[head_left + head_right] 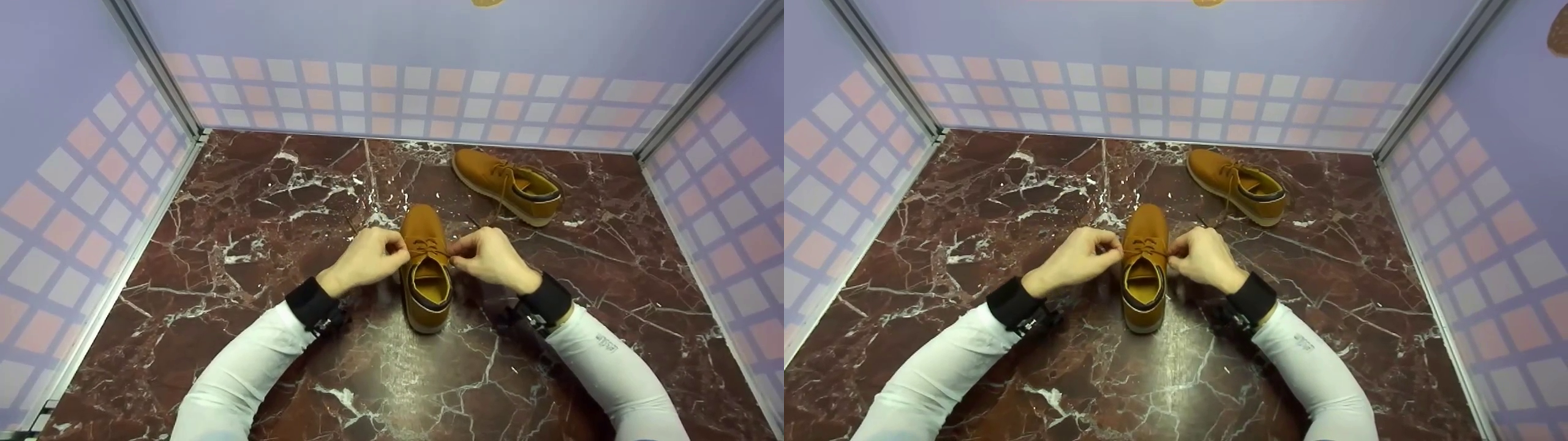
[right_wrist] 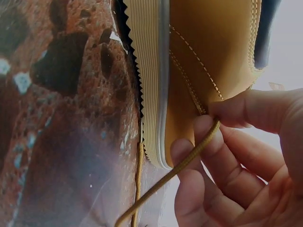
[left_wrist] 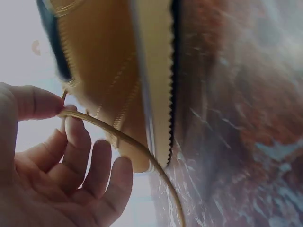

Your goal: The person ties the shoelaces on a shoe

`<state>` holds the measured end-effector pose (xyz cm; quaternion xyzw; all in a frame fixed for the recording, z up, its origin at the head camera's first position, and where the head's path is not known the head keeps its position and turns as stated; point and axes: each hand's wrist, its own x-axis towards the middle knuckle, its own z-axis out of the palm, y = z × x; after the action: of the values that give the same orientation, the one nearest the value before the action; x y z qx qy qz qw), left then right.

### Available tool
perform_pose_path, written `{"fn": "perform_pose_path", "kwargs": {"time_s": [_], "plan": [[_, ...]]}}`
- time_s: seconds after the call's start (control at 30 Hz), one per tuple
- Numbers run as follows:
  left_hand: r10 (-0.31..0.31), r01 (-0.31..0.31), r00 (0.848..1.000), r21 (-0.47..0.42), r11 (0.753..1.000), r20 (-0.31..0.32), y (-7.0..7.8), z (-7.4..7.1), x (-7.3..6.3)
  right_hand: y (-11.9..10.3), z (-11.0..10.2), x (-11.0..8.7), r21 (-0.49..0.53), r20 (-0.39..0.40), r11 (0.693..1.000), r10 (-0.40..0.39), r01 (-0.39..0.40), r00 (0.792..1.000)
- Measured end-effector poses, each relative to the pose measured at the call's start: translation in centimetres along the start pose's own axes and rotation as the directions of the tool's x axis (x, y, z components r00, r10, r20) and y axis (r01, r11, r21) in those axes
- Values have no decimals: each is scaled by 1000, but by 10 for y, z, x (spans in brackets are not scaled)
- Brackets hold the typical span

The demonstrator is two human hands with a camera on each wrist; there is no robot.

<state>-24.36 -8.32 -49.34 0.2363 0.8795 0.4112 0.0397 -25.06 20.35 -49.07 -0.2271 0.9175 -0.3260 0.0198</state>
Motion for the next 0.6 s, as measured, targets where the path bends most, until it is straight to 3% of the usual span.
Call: {"fn": "perform_pose_path", "kwargs": {"time_s": [0.17, 0.3, 0.5, 0.6], "plan": [[-24, 32, 999, -169, 985, 44, -1, -7, 0, 1, 0, -1, 10, 6, 1000, -6, 6, 1000], [-50, 75, 994, -278, 958, 94, 0, -11, -2, 3, 2, -2, 14, 13, 1000, -14, 14, 1000], [-95, 146, 986, -440, 886, 135, 1, -13, 2, 2, 1, -1, 19, 13, 1000, -18, 17, 1000], [-126, 190, 980, -518, 834, 156, 1, -11, 3, 3, 1, -2, 22, 20, 1000, -15, 15, 1000]]}}
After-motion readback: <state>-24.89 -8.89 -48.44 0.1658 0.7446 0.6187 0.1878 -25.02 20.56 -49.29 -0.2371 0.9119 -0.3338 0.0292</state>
